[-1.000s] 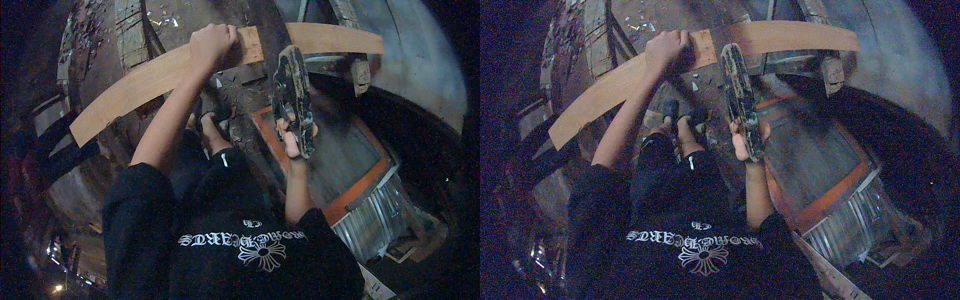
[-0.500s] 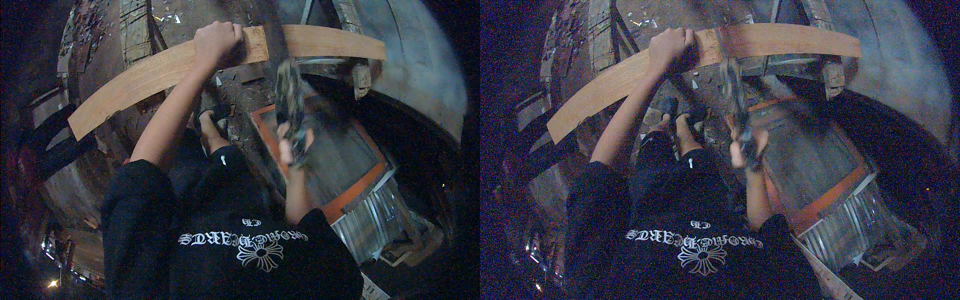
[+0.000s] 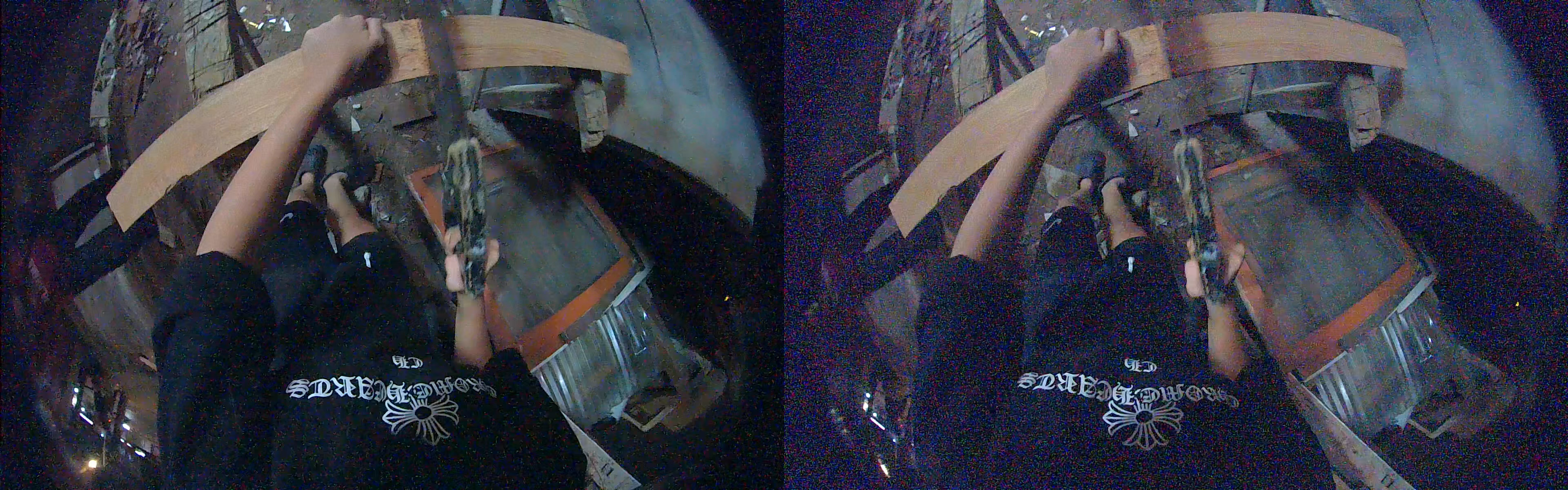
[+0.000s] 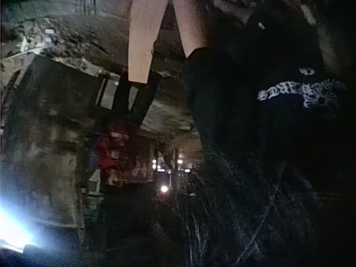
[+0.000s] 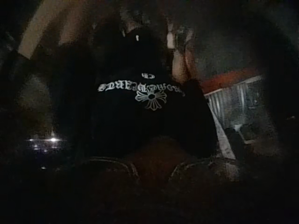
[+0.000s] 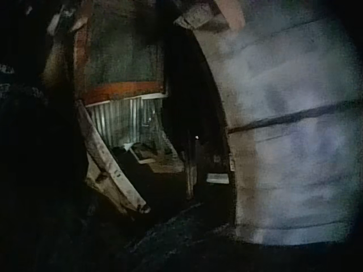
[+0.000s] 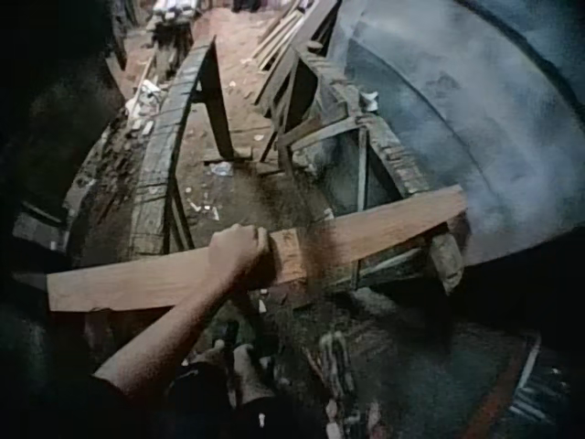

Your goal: The person uses a hand saw to cut a long wooden plank resting on a makeshift wooden frame. They hold the plank with one hand and saw with the other, moving the saw back and forth to cut through the wood.

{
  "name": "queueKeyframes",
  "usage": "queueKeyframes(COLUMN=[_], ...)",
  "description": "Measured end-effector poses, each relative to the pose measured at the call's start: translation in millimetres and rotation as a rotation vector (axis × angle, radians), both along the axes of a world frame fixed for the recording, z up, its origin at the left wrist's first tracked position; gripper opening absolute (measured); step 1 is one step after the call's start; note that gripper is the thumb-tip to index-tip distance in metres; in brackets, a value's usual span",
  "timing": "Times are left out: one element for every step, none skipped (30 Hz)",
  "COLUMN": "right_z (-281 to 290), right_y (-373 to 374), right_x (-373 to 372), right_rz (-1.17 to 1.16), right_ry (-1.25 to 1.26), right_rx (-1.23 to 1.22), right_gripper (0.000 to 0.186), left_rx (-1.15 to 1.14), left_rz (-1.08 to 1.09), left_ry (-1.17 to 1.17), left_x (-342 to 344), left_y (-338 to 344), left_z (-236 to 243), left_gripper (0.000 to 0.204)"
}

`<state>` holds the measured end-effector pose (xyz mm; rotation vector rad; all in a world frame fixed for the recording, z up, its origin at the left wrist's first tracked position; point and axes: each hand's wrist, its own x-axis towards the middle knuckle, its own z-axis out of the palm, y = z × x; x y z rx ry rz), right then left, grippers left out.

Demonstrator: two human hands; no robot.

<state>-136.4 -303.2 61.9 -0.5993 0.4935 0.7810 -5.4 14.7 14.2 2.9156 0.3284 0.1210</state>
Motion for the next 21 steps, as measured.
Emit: queueKeyframes(right_z=[1.1,4.2,4.9,3.5,2.0,1.0,3.4,5.0,5.1,11.0,18.7,13.1,7.3,4.2,5.6,1.0,3.3,5.6,8.1,23.2,25.4], right_y=[-10.3,-16.1,-19.4,-20.6,-18.2,-1.9,16.8,36.3,50.2,62.2,66.7,61.5,56.2,38.7,20.2,-12.6,-43.1,-54.6,-65.6,-50.1,-44.5], right_x=[-7.4,-13.2,-13.9,-10.3,-10.0,8.5,27.3,49.2,62.6,74.1,76.8,73.3,69.1,61.0,52.1,33.3,17.0,8.8,1.1,-4.6,2.1], right_rz=[0.001,0.008,0.013,0.011,-0.026,-0.03,-0.034,-0.011,0.053,0.148,0.293,0.247,0.204,0.12,0.043,0.108,0.175,0.125,0.092,-0.034,-0.029], right_ry=[-0.003,0.007,0.011,0.015,0.011,0.034,0.047,0.062,-0.042,-0.213,-0.56,-0.37,-0.154,0.152,0.508,0.444,0.39,0.33,0.271,0.14,0.032], right_rx=[-0.015,-0.041,-0.052,-0.054,-0.03,0.047,0.122,0.217,0.173,0.055,-0.351,-0.09,0.143,0.52,0.812,0.728,0.617,0.44,0.248,-0.049,-0.124], right_gripper=[0.038,0.038,0.038,0.038,0.039,0.039,0.039,0.039,0.039,0.04,0.035,0.034,0.034,0.037,0.041,0.043,0.045,0.043,0.041,0.041,0.041], left_rx=[-0.018,-0.036,-0.054,-0.084,-0.099,-0.131,-0.053,0.019,0.11,0.021,-0.066,-0.153,-0.15,-0.16,-0.188,-0.158,-0.159,-0.148,-0.162,-0.143,-0.151], left_rz=[0.001,0.022,0.044,0.09,0.106,0.166,0.081,-0.008,-0.083,0.001,0.083,0.166,0.176,0.191,0.189,0.164,0.143,0.127,0.142,0.12,0.122], left_ry=[0.012,0.033,0.055,0.08,0.093,0.122,0.07,0.019,-0.037,-0.002,0.028,0.059,0.064,0.065,0.064,0.038,0.027,0.018,0.005,-0.019,-0.04], left_x=[3.4,-1.1,-2.9,0.5,8.0,8.5,7.2,3.8,2.2,3.0,5.6,6.7,5.0,5.5,12.1,14.2,13.5,9.1,6.8,10.7,12.4], left_y=[-5.1,-7.5,-7.7,-5.1,-9.6,-4.9,-5.3,-5.7,-2.8,-2.9,-3.7,-3.9,-3.9,-4.4,-6.3,-5.3,-4.4,-2.3,0.5,-5.0,-4.8], left_z=[2.0,13.9,21.1,18.9,15.8,9.9,8.2,6.5,7.2,7.1,7.4,7.9,7.6,7.4,5.1,2.3,-5.4,-9.9,-14.2,-12.6,-10.9], left_gripper=[0.03,0.03,0.029,0.03,0.03,0.031,0.033,0.035,0.037,0.039,0.04,0.041,0.041,0.041,0.041,0.042,0.042,0.042,0.043,0.043,0.043])
